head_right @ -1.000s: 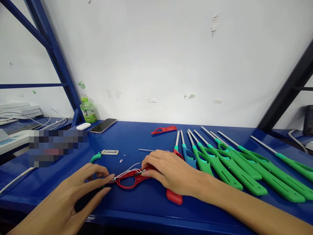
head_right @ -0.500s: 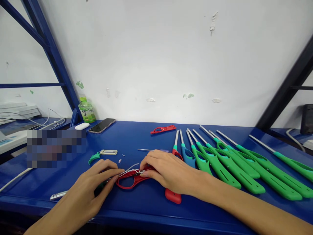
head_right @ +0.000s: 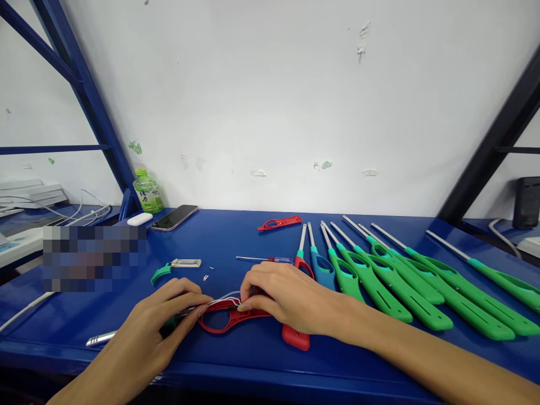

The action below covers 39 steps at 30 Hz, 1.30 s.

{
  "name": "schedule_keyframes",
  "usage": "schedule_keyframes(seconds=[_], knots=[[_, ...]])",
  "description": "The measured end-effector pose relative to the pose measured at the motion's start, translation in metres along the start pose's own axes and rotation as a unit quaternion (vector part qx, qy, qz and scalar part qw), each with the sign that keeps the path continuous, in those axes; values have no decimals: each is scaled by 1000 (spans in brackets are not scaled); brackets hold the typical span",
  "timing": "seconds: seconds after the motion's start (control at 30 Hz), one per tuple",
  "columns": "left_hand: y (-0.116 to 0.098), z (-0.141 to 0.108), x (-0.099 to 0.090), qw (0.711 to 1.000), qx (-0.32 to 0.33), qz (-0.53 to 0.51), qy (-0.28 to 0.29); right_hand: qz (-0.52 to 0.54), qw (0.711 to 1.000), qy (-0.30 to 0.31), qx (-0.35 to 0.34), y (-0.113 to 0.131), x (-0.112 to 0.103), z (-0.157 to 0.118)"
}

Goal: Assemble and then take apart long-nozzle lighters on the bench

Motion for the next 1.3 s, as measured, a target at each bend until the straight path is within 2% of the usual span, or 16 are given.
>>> schedule_keyframes(seconds=[0.17, 0.5, 0.67, 0.97, 1.3], knots=[[0, 2, 1, 1000, -6, 0, 4, -11, 999, -23, 19, -1, -4, -2], [3, 2, 2, 1000, -25, -12, 16, -28, 999, -32, -7, 1, -4, -3], [2, 3, 0, 999, -30, -10, 6, -33, 999, -37, -21, 4, -4, -1], [6, 1, 1, 999, -42, -8, -1, -27, 998, -63, 13, 7, -4, 0], [3, 1, -3, 999, -34, -6, -16, -18, 998, -56, -18, 11, -3, -1]])
Point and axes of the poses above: each hand's wrist, its own z-axis towards the middle knuckle, its own x-axis out of the palm, y = z × x, the point moved 9 cm from there along z, towards the middle knuckle, and after that the axes turned 6 degrees about -z, right-handed, at the moved point
